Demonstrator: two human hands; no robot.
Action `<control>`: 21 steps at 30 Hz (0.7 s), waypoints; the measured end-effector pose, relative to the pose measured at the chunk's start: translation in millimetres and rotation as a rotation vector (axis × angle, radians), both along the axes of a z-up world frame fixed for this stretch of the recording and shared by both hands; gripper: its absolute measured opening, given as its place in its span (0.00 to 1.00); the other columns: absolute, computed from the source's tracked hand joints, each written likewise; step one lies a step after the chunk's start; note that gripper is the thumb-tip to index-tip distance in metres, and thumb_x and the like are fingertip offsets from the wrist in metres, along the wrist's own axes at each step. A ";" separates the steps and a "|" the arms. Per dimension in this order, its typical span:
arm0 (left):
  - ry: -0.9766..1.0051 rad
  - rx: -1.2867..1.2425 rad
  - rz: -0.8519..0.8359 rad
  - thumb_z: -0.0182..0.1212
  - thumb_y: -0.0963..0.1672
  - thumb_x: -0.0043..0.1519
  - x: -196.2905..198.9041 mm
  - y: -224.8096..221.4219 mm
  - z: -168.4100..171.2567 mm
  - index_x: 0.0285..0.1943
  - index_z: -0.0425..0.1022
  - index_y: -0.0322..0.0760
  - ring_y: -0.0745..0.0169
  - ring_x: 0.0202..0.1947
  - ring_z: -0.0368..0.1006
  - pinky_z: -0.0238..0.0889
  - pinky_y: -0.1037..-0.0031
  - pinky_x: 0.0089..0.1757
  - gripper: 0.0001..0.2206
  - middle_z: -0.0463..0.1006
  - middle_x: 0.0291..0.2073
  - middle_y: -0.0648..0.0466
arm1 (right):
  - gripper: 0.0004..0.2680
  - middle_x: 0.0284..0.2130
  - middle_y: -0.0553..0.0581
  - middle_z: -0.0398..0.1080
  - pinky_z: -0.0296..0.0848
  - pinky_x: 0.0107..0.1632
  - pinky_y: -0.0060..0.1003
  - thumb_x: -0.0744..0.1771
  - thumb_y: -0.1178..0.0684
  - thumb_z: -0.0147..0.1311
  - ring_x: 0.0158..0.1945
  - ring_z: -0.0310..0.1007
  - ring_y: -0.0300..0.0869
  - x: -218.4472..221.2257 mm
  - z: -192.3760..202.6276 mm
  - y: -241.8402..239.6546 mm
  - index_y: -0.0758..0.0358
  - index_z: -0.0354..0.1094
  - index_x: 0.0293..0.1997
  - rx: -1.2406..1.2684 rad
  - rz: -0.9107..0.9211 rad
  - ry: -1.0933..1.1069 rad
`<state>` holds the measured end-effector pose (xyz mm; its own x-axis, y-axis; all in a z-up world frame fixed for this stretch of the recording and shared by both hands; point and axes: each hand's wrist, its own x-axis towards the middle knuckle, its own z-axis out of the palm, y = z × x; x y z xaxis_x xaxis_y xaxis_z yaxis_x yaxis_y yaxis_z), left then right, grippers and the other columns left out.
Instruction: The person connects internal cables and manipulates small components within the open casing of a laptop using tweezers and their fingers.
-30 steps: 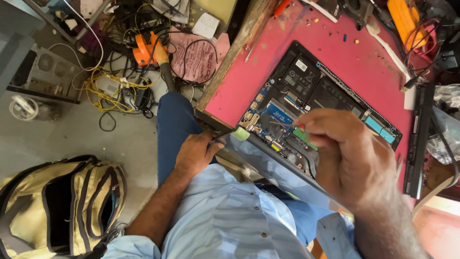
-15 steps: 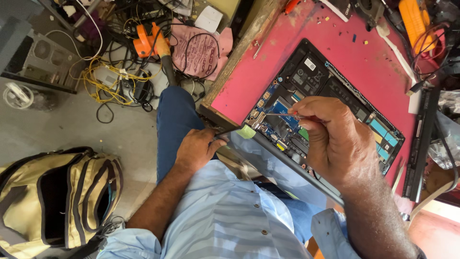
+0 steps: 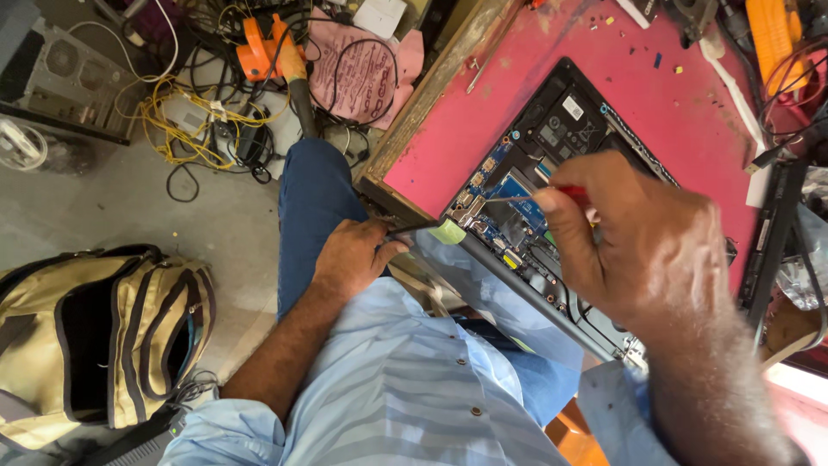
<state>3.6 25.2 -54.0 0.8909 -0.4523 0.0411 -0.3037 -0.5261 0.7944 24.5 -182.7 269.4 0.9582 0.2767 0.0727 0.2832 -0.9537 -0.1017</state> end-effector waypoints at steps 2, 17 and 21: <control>0.005 0.007 -0.004 0.63 0.54 0.61 0.6 0.1 0.0 0.39 0.78 0.32 0.41 0.36 0.76 0.66 0.57 0.42 0.20 0.80 0.34 0.45 | 0.07 0.28 0.59 0.72 0.70 0.35 0.47 0.67 0.53 0.59 0.31 0.73 0.51 9.4 11.9 3.3 0.65 0.70 0.41 -0.140 0.089 0.020; -0.055 -0.022 -0.033 0.63 0.54 0.62 3.4 2.8 -11.9 0.38 0.78 0.32 0.41 0.35 0.75 0.65 0.57 0.42 0.20 0.80 0.35 0.45 | 0.04 0.21 0.54 0.71 0.69 0.26 0.43 0.66 0.54 0.60 0.22 0.71 0.49 22.3 19.4 18.7 0.62 0.73 0.35 -0.339 0.154 0.137; -0.050 -0.046 -0.018 0.63 0.54 0.62 4.0 -0.5 -8.4 0.40 0.79 0.33 0.42 0.36 0.76 0.65 0.58 0.42 0.19 0.81 0.35 0.46 | 0.06 0.21 0.54 0.73 0.70 0.26 0.42 0.67 0.49 0.60 0.22 0.73 0.48 9.7 19.1 18.2 0.59 0.76 0.38 -0.369 -0.033 0.165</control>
